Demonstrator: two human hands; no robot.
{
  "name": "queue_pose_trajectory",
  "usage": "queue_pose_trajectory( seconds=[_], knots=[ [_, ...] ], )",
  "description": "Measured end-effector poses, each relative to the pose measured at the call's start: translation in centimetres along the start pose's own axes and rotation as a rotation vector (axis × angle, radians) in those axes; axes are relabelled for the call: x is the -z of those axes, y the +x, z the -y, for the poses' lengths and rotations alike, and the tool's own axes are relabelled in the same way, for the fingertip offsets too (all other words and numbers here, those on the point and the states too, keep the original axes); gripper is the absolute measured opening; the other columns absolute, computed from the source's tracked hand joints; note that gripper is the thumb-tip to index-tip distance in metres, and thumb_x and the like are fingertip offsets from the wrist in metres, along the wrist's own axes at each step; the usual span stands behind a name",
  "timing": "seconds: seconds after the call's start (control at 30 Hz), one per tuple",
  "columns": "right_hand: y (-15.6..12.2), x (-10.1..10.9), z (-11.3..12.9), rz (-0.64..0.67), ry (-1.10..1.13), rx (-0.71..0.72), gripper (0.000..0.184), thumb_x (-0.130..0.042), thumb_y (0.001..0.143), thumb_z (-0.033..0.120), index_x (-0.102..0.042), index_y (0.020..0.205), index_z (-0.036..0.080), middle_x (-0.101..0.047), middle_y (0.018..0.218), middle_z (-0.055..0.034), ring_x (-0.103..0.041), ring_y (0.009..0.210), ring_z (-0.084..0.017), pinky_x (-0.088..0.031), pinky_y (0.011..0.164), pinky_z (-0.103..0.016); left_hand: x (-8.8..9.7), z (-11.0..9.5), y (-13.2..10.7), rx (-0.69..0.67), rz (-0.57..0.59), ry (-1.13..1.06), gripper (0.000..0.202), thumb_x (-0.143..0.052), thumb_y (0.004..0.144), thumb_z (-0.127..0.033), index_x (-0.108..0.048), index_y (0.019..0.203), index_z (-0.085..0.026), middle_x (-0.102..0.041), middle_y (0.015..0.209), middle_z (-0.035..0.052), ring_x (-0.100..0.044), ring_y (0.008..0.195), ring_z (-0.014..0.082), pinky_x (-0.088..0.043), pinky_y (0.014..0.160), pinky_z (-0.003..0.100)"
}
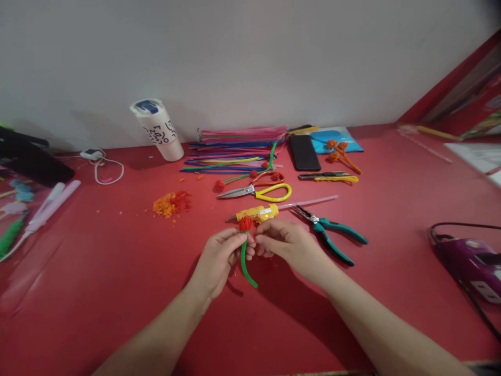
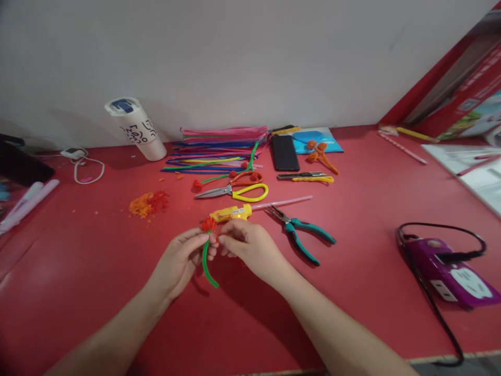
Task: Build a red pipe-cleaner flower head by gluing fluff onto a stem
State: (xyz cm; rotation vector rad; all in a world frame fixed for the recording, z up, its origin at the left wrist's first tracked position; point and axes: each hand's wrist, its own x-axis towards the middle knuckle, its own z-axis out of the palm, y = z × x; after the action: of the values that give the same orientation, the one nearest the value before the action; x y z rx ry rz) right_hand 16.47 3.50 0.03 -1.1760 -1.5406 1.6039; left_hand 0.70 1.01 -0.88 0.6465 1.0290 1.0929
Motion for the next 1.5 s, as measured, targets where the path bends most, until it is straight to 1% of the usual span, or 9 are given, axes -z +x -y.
queue_pose_trajectory(
  seconds=[0.07, 0.17, 0.27, 0.37, 0.77, 0.93, 1.3, 1.4, 1.5],
  knots=[
    [0.0, 0.1, 0.0, 0.001, -0.001, 0.0, 0.014, -0.056, 0.079, 0.031, -0.056, 0.075, 0.018, -0.063, 0.062, 0.0005, -0.058, 0.055, -0.011, -0.047, 0.056, -0.024, 0.0, 0.0, 0.0, 0.011, 0.003, -0.001, 0.011, -0.066, 0.071, -0.021, -0.07, 0.065, -0.012, -0.065, 0.062, 0.0028, -0.057, 0.056, 0.0096, -0.047, 0.058, 0.02],
    [-0.1, 0.2, 0.3, -0.054, 0.0, 0.036, 0.013, -0.056, 0.078, 0.031, -0.057, 0.077, 0.018, -0.058, 0.059, 0.003, -0.055, 0.054, -0.01, -0.045, 0.055, -0.023, 0.0, -0.2, 0.0, 0.033, 0.0, -0.013, 0.011, -0.066, 0.071, -0.021, -0.069, 0.065, -0.012, -0.065, 0.061, 0.0023, -0.056, 0.053, 0.0088, -0.046, 0.055, 0.02],
    [-0.4, 0.2, 0.7, -0.155, -0.061, 0.14, 0.009, -0.056, 0.078, 0.027, -0.06, 0.08, 0.019, -0.06, 0.066, 0.0025, -0.054, 0.058, -0.01, -0.043, 0.057, -0.023, 0.1, -0.1, 0.0, 0.069, -0.007, -0.018, 0.011, -0.067, 0.07, -0.021, -0.068, 0.064, -0.012, -0.064, 0.061, 0.0017, -0.055, 0.051, 0.0078, -0.044, 0.053, 0.019],
    [-0.7, 0.0, 1.1, -0.206, -0.163, 0.217, 0.007, -0.056, 0.078, 0.021, -0.062, 0.075, 0.019, -0.062, 0.067, 0.0023, -0.055, 0.059, -0.011, -0.041, 0.056, -0.023, 0.1, 0.1, 0.0, 0.093, 0.014, -0.005, 0.011, -0.066, 0.071, -0.021, -0.069, 0.065, -0.012, -0.065, 0.061, 0.002, -0.055, 0.051, 0.0078, -0.044, 0.054, 0.019],
    [-0.5, 0.0, 0.6, -0.263, -0.397, 0.359, 0.011, -0.053, 0.08, 0.015, -0.063, 0.074, 0.018, -0.064, 0.064, 0.0021, -0.056, 0.056, -0.01, -0.041, 0.052, -0.02, -0.1, 0.2, 0.0, 0.15, 0.04, 0.041, 0.01, -0.067, 0.069, -0.02, -0.067, 0.063, -0.011, -0.064, 0.06, 0.0011, -0.056, 0.05, 0.0077, -0.043, 0.052, 0.019],
    [-0.4, 0.0, 0.3, -0.273, -0.494, 0.424, 0.011, -0.054, 0.08, 0.013, -0.062, 0.075, 0.019, -0.065, 0.068, 0.0007, -0.059, 0.061, -0.012, -0.043, 0.058, -0.022, -0.1, 0.1, -0.1, 0.146, 0.048, 0.04, 0.011, -0.067, 0.069, -0.021, -0.066, 0.063, -0.012, -0.063, 0.06, 0.0003, -0.055, 0.05, 0.0071, -0.042, 0.052, 0.018],
    [-0.4, 0.0, -0.9, -0.324, -0.77, 0.682, 0.014, -0.051, 0.086, 0.014, -0.063, 0.079, 0.017, -0.066, 0.071, -0.005, -0.059, 0.064, -0.016, -0.043, 0.059, -0.026, -0.1, 0.2, 0.1, 0.155, 0.056, 0.021, 0.012, -0.068, 0.068, -0.022, -0.066, 0.063, -0.012, -0.063, 0.059, 0.0003, -0.055, 0.051, 0.0079, -0.042, 0.052, 0.019],
    [-0.5, -0.1, -1.0, -0.361, -0.817, 0.729, 0.012, -0.052, 0.087, 0.015, -0.063, 0.087, 0.016, -0.068, 0.077, -0.0068, -0.061, 0.066, -0.017, -0.045, 0.061, -0.026, -0.1, 0.1, 0.0, 0.149, 0.048, 0.017, 0.012, -0.067, 0.068, -0.023, -0.066, 0.063, -0.012, -0.063, 0.059, 0.0004, -0.054, 0.051, 0.0077, -0.041, 0.052, 0.019],
    [-0.4, -0.2, -0.9, -0.374, -0.853, 0.767, 0.012, -0.051, 0.087, 0.015, -0.063, 0.085, 0.017, -0.069, 0.076, -0.0059, -0.062, 0.066, -0.016, -0.046, 0.062, -0.026, -0.1, 0.1, -0.1, 0.134, 0.052, 0.01, 0.012, -0.066, 0.069, -0.021, -0.066, 0.062, -0.012, -0.062, 0.058, 0.0004, -0.054, 0.051, 0.0079, -0.042, 0.052, 0.019]
  ],
)
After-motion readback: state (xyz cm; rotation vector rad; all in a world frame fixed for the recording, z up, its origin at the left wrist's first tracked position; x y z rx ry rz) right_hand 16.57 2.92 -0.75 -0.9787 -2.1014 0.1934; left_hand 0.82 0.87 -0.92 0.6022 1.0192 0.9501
